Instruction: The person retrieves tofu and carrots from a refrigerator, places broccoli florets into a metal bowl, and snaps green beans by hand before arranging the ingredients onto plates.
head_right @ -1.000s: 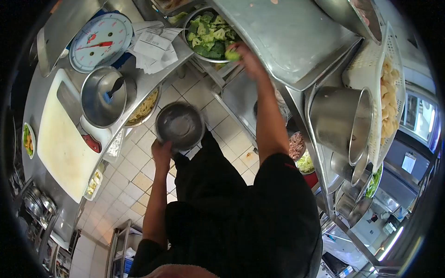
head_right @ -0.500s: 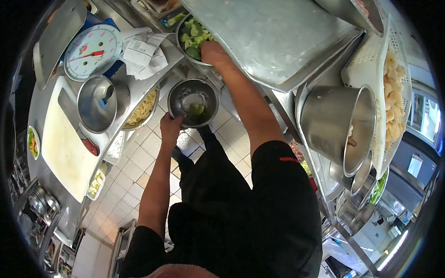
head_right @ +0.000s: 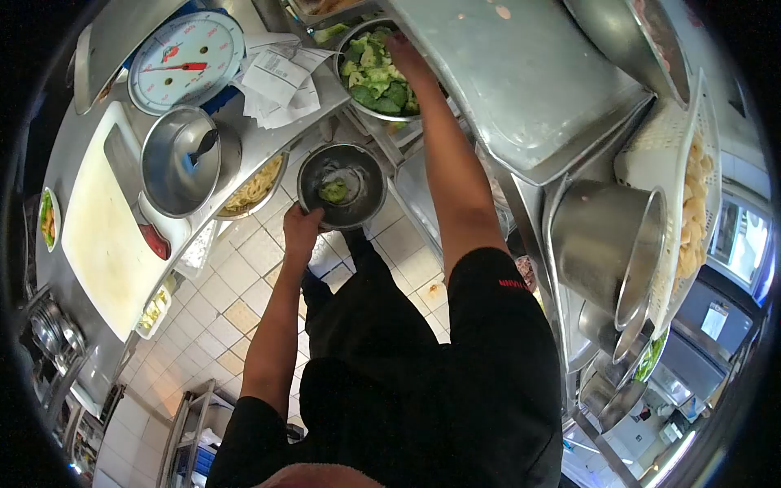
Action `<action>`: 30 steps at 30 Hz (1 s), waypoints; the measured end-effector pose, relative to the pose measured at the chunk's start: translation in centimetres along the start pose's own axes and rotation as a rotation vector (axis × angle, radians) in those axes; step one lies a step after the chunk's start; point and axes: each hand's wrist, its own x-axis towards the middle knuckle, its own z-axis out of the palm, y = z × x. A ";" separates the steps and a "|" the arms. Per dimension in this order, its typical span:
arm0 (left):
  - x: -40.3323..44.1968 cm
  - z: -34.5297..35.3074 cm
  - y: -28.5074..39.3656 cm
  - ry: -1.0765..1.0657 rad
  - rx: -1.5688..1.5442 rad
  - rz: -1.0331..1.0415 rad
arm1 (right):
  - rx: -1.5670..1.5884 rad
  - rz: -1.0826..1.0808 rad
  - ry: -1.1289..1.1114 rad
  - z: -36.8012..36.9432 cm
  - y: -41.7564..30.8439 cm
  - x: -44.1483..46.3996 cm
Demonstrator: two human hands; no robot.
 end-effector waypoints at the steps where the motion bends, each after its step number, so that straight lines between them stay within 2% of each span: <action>1: 0.4 -0.3 -1.1 -0.005 0.004 0.000 | 0.131 -0.058 0.061 1.2 0.2 1.6; 4: -0.1 -0.6 -1.3 0.006 0.022 -0.034 | -0.233 -0.132 -0.020 4.5 4.8 5.7; 7: -1.2 -1.0 -0.7 0.011 0.001 -0.073 | -0.410 -0.083 0.137 0.6 -0.9 1.7; 9: -1.5 -1.4 -0.6 0.009 -0.008 -0.075 | -0.643 -0.099 0.071 -0.7 1.8 3.1; 11: -1.4 -1.8 -0.8 0.004 0.005 -0.060 | -0.660 -0.108 -0.004 -0.1 4.4 6.3; 14: -0.6 -2.0 -2.0 -0.006 -0.031 -0.045 | -0.442 -0.134 -0.043 2.5 6.6 9.9; 18: -0.7 -1.8 -2.1 -0.004 -0.029 -0.076 | -0.416 -0.162 0.191 7.9 7.2 9.0; 19: -0.9 -1.7 -1.9 -0.004 -0.028 -0.082 | -0.423 -0.151 0.267 8.3 7.7 8.9; 20: -1.1 -1.7 -1.7 -0.003 -0.028 -0.087 | -0.488 -0.240 0.373 7.0 6.3 7.2; 22: -1.2 -1.8 -1.8 0.010 -0.005 -0.093 | -0.421 -0.209 0.119 3.8 3.6 5.5; 24: -1.2 -1.7 -1.7 0.016 0.015 -0.094 | -0.500 -0.354 0.012 1.7 -0.2 3.2; 26: -1.3 -1.4 -1.2 0.006 0.043 -0.091 | -0.726 -0.663 0.057 1.1 -3.9 0.4; 29: -1.2 -1.2 -0.7 -0.023 0.089 -0.082 | -0.668 -0.610 -0.026 4.6 0.7 1.7; 30: -1.1 -1.2 -0.8 -0.020 0.070 -0.078 | -0.730 -0.659 0.082 4.4 1.2 2.3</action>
